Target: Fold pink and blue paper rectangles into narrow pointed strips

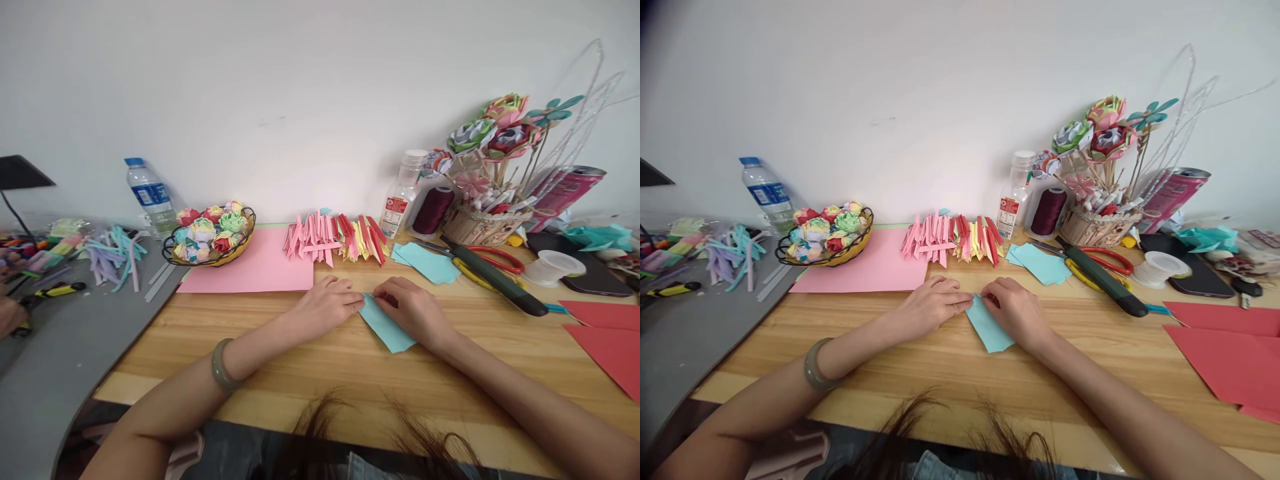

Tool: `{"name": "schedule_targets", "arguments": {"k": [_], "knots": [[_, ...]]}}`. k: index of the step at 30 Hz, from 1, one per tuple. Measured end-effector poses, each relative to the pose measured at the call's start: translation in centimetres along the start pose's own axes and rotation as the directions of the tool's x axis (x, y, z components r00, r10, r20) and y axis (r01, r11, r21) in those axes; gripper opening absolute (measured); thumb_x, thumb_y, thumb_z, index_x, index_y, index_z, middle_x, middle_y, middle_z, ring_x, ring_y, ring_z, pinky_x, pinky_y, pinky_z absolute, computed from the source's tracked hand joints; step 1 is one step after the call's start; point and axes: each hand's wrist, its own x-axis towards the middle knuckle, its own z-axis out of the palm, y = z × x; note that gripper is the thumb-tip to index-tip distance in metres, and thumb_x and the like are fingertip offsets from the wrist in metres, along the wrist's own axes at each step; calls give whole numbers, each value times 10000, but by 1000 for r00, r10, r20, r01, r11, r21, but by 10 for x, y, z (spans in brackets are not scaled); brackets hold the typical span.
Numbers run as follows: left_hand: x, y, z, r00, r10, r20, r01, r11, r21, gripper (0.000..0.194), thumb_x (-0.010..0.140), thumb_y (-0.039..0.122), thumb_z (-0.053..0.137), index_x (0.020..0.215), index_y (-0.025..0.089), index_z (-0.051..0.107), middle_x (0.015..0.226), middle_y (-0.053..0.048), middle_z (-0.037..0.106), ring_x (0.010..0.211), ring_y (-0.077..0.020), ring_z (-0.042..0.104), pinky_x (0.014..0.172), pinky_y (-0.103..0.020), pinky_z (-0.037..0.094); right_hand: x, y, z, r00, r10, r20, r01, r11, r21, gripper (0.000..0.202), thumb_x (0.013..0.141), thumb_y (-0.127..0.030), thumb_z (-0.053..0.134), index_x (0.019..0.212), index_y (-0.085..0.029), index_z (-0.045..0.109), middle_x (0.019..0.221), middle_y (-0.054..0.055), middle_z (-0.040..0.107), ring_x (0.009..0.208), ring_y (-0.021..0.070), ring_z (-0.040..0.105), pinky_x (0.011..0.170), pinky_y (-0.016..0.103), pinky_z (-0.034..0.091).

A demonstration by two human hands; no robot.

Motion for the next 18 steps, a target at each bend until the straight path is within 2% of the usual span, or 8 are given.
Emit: {"name": "schedule_targets", "arguments": {"k": [5,9,12,18], "knots": [[3,1,6,999,-24,-32,22,997,-74,232,882,142,450,1079,131,572,1079,-31,619,992,-193,456,830,-331,343,-4,1,3,979,-187,-81,174,974,-147,170,823,-125,473,815,-170,636,800,49,636,769,177,567,631,267,411],[5,4,7,997,-47,-53,44,996,-73,221,901,173,421,1015,130,606,1029,-40,623,982,-199,462,830,-342,357,-6,-2,0,940,-335,-58,308,911,-276,200,852,-124,454,789,-154,641,761,59,617,759,182,537,655,283,397],[5,5,8,996,-35,-81,31,998,-48,276,932,193,358,992,124,618,1074,-50,612,991,-195,463,847,-343,364,-6,-4,-4,930,-365,-31,336,884,-325,189,856,-136,473,768,-150,639,768,64,606,766,187,518,666,291,388],[4,1,13,993,34,-117,-36,999,-23,281,925,171,370,1095,119,589,1120,-36,621,1075,-210,447,945,-352,329,-4,-5,-6,916,-400,10,378,857,-349,172,860,-143,483,782,-138,636,760,70,590,753,193,494,671,304,379]]}}
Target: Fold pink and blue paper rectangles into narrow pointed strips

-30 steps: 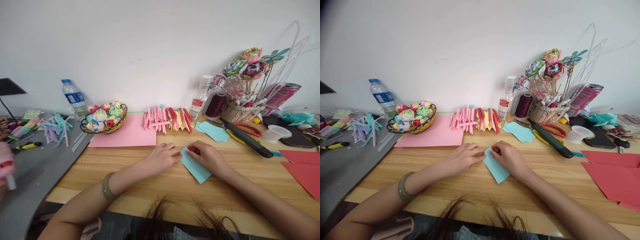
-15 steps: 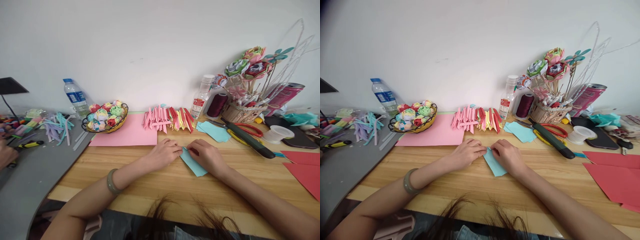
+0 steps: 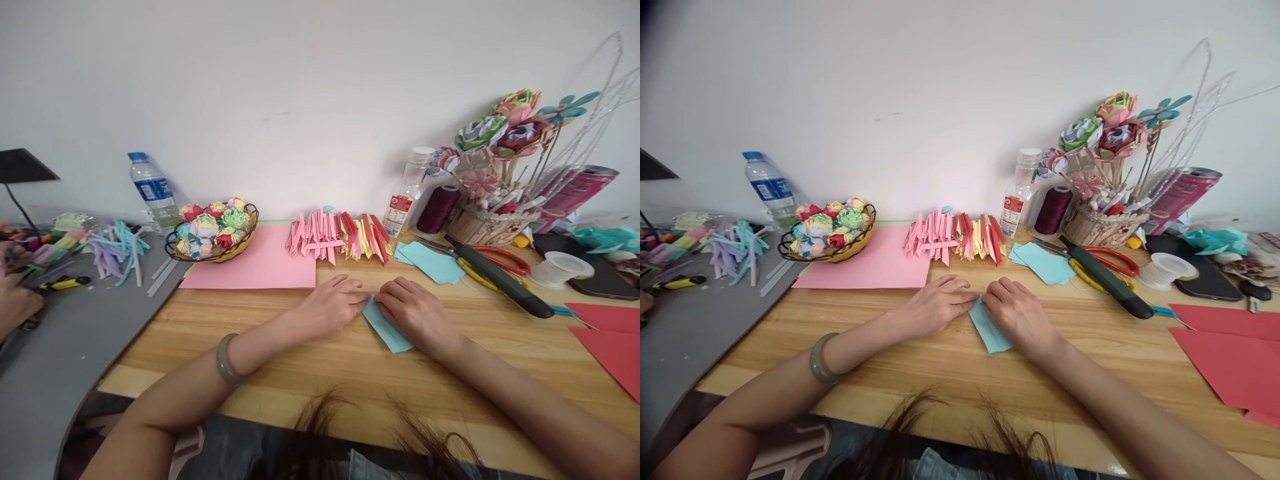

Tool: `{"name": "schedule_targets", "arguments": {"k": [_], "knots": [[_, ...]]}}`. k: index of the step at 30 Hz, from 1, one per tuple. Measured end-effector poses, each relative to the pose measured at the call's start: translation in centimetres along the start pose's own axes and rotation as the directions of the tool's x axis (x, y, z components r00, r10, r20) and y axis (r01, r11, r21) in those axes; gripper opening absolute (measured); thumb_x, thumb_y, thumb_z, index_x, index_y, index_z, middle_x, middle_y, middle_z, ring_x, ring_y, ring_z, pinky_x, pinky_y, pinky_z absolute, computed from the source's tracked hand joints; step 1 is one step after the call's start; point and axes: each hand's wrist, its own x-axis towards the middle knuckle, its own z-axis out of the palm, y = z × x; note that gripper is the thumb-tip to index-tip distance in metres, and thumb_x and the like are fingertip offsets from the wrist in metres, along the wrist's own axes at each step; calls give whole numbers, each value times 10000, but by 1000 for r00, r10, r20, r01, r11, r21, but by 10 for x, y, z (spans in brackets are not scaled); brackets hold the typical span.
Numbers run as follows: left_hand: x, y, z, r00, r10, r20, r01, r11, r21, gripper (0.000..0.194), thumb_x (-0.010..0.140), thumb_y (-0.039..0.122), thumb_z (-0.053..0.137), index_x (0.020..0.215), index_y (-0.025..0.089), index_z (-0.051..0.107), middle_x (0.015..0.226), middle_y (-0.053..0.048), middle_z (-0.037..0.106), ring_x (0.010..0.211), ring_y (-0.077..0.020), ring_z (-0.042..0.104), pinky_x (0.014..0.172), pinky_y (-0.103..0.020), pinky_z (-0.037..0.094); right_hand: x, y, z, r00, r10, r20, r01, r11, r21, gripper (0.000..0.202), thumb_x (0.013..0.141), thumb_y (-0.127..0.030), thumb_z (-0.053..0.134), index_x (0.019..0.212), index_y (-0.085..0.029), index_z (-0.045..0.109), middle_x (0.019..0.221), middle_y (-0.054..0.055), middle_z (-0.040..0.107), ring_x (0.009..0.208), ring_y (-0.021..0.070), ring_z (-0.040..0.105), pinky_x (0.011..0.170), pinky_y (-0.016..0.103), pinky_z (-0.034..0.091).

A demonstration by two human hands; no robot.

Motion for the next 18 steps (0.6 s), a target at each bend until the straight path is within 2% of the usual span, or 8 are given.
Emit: {"name": "schedule_targets", "arguments": {"k": [8,13,18], "knots": [[0,-1,-1,1000,-7,11,6,999,32,293,939,194,351,1092,139,596,1086,-24,644,1091,-213,458,970,-385,309,-1,2,3,999,-35,36,35,999,10,174,872,-149,472,780,-145,619,772,71,574,755,191,477,681,306,374],[0,1,1,998,-59,5,59,998,-8,295,944,200,345,1095,166,596,1099,-3,639,1071,-209,462,928,-382,341,-1,2,4,999,-32,37,32,999,16,167,868,-150,474,800,-143,626,769,69,568,750,195,478,673,310,378],[4,4,0,993,-117,-5,117,993,-14,268,933,243,387,1038,192,629,1037,-30,628,1079,-208,436,922,-387,350,0,4,0,998,-10,55,5,996,90,202,854,-121,444,828,-136,644,763,76,570,753,196,495,681,313,405]]}}
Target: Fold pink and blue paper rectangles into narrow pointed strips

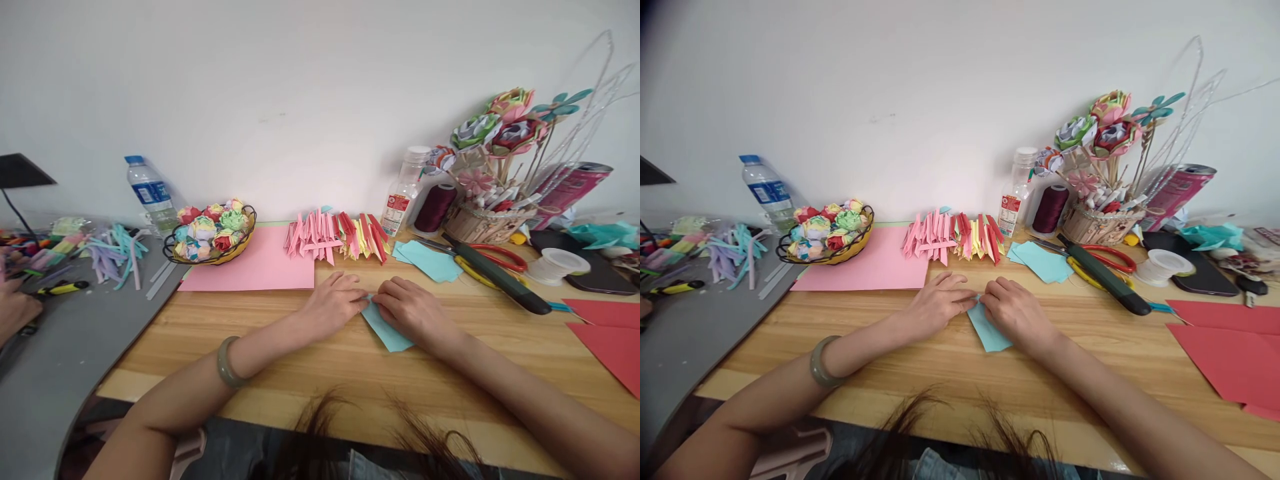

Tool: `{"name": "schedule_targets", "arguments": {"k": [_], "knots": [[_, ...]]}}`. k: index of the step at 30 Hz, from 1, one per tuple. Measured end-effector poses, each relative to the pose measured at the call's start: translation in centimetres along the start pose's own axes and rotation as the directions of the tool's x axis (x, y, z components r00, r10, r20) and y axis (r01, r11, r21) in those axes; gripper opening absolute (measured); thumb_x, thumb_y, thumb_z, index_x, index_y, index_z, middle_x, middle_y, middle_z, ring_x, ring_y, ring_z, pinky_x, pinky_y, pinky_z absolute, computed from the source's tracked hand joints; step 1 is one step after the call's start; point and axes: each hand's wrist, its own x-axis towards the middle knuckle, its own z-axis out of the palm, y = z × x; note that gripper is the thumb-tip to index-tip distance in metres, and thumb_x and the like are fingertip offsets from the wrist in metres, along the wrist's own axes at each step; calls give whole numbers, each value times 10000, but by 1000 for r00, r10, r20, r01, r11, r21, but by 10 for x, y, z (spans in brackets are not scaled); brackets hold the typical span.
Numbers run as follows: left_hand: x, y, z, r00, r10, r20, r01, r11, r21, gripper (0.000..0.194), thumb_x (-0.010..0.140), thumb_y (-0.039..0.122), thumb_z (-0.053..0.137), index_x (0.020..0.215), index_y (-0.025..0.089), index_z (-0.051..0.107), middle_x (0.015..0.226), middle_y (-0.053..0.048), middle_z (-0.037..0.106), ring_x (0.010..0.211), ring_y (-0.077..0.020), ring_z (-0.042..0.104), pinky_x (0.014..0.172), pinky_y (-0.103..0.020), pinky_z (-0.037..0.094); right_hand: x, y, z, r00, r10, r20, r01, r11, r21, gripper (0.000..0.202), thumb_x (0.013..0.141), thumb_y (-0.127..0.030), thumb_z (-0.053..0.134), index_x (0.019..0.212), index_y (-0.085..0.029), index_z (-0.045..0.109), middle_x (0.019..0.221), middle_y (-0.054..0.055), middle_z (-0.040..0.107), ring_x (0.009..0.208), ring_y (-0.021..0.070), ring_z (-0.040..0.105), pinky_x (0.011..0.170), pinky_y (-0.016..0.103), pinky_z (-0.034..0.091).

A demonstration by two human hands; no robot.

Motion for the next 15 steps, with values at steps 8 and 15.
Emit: {"name": "schedule_targets", "arguments": {"k": [8,15], "knots": [[1,-3,1,999,-32,-39,31,999,-25,270,917,303,416,947,198,663,1080,-54,544,1088,-217,389,902,-366,371,-2,6,3,997,24,80,-28,999,46,313,835,-84,398,1031,-171,626,818,74,532,758,184,491,677,305,425],[4,3,-4,1000,-15,-5,15,998,69,291,941,256,365,940,162,641,894,-57,561,1007,-212,433,883,-398,353,-5,12,-6,991,-17,131,4,995,102,335,857,-82,388,1073,-197,618,816,71,544,759,179,516,691,306,427]]}}
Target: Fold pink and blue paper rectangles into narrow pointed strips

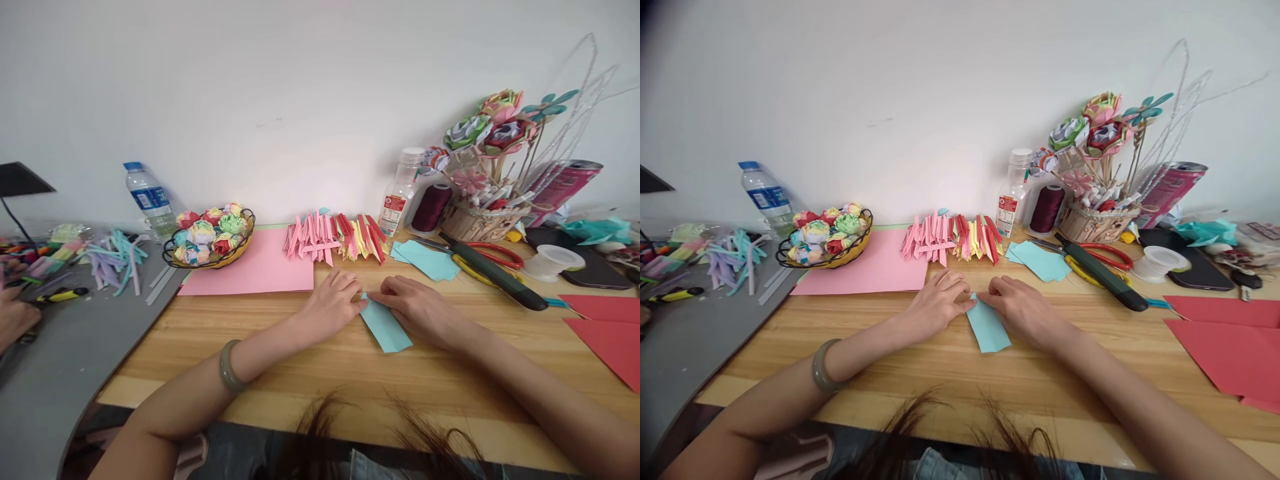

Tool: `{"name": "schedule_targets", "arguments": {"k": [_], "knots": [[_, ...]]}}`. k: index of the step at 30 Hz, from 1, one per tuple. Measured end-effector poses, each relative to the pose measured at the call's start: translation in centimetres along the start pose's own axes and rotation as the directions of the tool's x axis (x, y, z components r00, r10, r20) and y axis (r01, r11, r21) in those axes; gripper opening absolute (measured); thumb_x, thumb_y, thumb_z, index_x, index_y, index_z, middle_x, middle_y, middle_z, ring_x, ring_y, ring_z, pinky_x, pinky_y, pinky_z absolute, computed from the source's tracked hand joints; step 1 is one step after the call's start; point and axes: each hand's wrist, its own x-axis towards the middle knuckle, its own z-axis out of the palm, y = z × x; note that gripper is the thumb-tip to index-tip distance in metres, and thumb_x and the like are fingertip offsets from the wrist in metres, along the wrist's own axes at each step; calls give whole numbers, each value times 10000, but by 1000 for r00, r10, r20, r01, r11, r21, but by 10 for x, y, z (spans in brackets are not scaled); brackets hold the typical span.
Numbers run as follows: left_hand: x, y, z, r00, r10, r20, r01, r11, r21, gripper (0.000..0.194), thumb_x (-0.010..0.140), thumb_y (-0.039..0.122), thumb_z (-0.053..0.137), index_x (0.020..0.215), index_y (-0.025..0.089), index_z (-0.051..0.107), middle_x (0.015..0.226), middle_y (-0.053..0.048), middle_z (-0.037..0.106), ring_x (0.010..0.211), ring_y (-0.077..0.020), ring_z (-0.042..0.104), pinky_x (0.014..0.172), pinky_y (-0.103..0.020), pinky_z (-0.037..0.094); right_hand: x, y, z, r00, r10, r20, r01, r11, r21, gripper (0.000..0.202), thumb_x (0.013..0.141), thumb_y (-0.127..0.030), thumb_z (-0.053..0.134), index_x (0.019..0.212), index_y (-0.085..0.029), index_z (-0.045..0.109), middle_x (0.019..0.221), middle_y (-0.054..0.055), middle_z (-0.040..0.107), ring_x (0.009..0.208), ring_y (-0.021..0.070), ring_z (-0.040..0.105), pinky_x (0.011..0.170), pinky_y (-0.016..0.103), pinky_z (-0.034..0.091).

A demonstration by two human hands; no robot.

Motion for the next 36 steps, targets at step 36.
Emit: {"name": "schedule_targets", "arguments": {"k": [36], "knots": [[-11,12,0,1000,13,8,-13,999,-52,176,893,240,470,930,205,638,878,-55,569,888,-184,463,722,-320,334,-5,2,-12,998,34,44,-48,922,384,175,823,-153,481,833,-186,653,830,52,607,724,145,579,647,253,449]]}}
